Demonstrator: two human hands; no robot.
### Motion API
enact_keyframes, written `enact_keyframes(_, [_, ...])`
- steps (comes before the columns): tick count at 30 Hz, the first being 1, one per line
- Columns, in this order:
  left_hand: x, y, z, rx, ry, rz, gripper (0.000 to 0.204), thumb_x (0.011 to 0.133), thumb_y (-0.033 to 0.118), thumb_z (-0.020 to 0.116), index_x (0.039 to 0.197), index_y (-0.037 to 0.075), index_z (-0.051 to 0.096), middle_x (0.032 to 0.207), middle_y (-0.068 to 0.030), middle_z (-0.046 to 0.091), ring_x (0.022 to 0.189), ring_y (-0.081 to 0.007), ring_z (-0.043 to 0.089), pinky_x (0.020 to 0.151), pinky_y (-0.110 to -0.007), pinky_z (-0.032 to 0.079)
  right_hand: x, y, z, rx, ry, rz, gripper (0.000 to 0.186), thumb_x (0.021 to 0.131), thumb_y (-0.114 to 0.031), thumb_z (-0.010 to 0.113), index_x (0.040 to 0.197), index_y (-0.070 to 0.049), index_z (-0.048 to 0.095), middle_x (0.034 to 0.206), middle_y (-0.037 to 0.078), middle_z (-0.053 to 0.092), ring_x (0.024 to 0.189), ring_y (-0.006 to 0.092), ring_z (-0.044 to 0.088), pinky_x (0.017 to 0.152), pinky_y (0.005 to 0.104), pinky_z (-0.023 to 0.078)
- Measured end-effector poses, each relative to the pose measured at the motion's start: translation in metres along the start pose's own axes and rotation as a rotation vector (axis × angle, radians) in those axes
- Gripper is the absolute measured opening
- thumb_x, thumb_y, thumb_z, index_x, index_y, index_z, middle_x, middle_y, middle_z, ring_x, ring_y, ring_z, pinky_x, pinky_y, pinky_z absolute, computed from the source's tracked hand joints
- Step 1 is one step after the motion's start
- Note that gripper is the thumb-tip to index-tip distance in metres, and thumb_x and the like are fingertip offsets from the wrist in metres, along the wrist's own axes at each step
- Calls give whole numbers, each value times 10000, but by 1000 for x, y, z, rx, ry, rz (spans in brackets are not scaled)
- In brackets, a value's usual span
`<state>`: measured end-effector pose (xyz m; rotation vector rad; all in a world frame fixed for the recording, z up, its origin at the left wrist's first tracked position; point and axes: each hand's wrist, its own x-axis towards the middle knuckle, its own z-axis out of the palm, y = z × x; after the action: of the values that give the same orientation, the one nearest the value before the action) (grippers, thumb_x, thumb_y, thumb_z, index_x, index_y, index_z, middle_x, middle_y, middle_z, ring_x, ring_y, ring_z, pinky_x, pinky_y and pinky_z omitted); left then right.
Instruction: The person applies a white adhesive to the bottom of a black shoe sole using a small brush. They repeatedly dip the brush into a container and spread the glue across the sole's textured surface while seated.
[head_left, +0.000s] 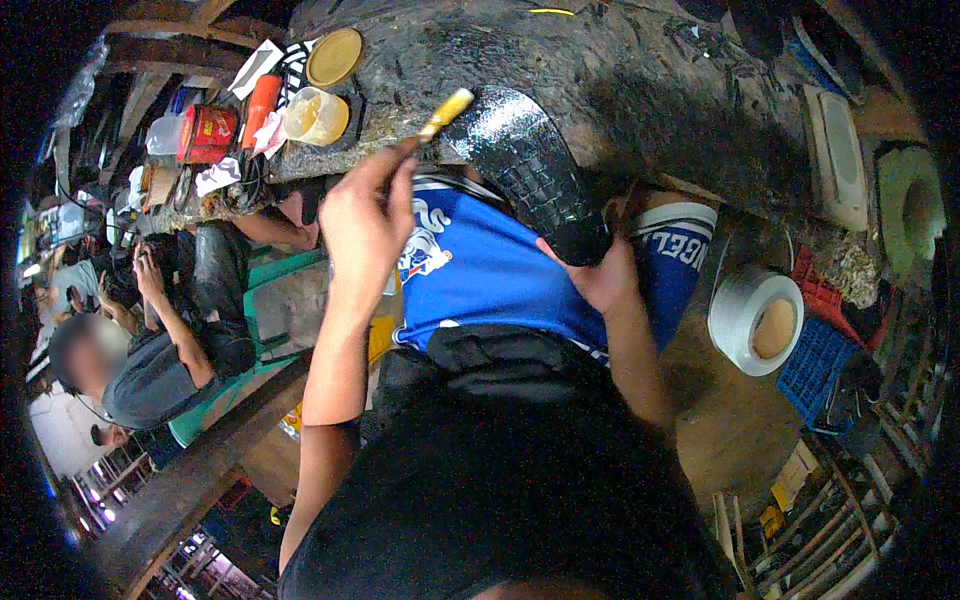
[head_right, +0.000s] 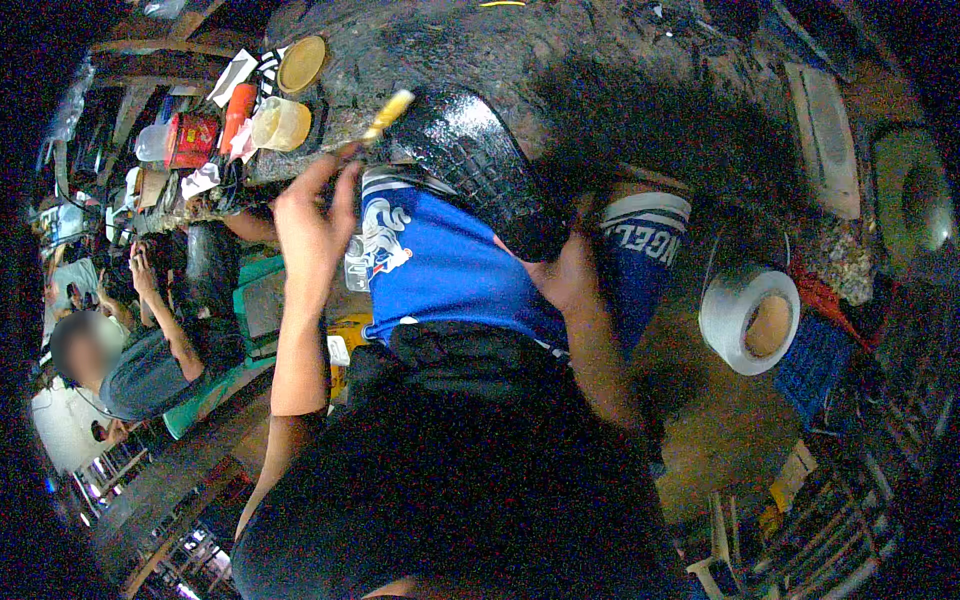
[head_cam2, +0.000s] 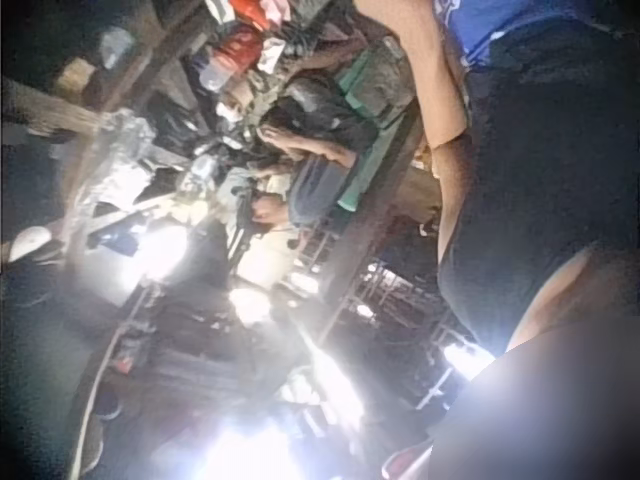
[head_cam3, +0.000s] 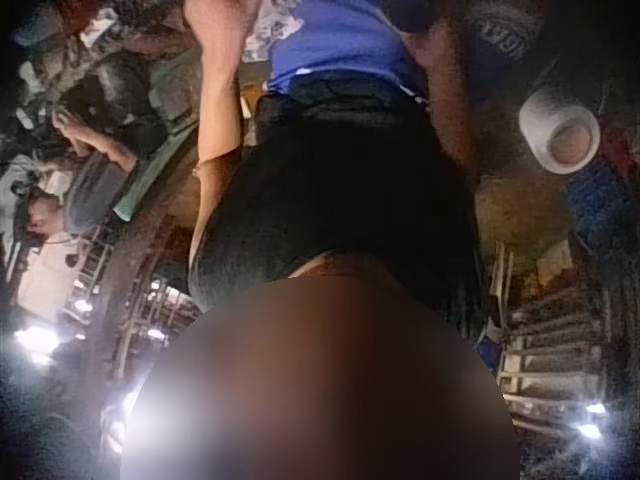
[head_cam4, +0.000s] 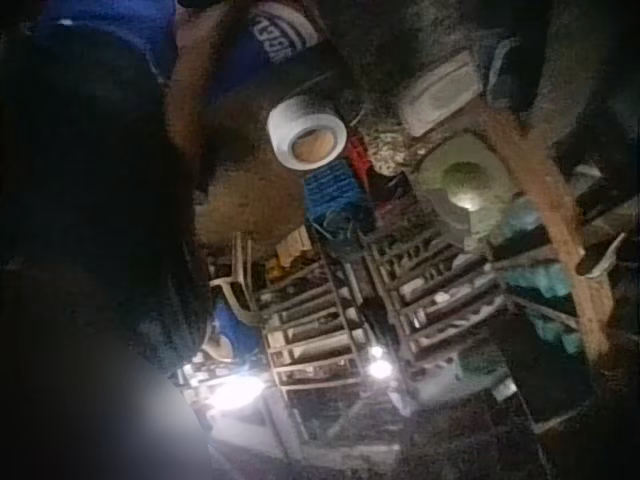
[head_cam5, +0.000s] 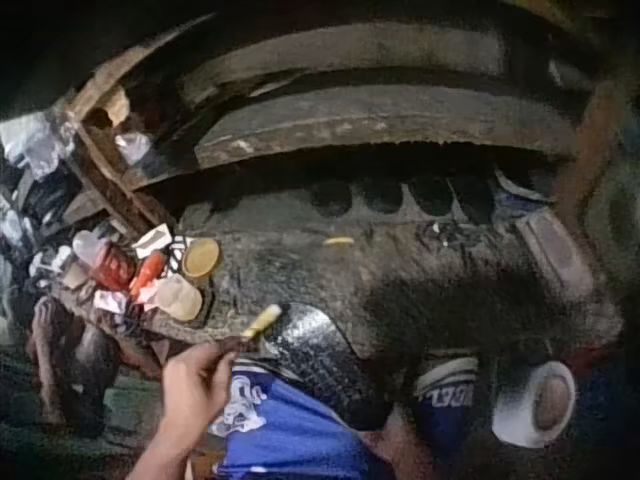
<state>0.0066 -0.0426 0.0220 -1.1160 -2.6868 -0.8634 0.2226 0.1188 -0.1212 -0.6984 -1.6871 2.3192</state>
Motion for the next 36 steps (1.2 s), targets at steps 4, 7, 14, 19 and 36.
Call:
enact_keyframes(4, [2,15,34,23,-54,8,134,912,143,676,1005,61,728,940,-173,721,831,-375,704,727,-423,559,-2,1,0,-231,15,-101,553,1059,-420,440,1507,-96,422,1533,114,472,1342,307,516,1134,614,378])
enact_keyframes(7, [4,28,45,-93,-185,57,133,909,163,682,1001,76,725,903,-182,711,807,-403,688,705,-449,553,6,7,-2,516,39,98,547,1056,-436,442,1511,-132,427,1515,117,492,1344,315,518,1120,621,397])
enact_keyframes(14, [23,8,40,-6,-148,-172,214,970,227,591,1056,93,733,775,-237,684,752,-427,687,696,-509,545,7,21,-10,1222,-140,205,523,1058,-438,429,1484,-139,476,1511,125,496,1355,344,508,1122,637,387])
enact_keyframes(19, [8,-11,14,53,-110,-235,216,967,219,586,1058,94,738,734,-218,684,713,-413,691,663,-501,543,3,22,-11,455,1,111,539,1058,-448,424,1480,-118,478,1512,142,490,1375,367,480,1156,620,349])
enact_keyframes(36, [-62,-30,25,-200,-216,31,195,940,132,649,1120,97,717,922,-145,711,786,-350,696,680,-426,559,5,26,-12,1013,-4,168,508,1073,-390,404,1425,-47,535,1490,159,514,1377,367,474,1198,548,315])
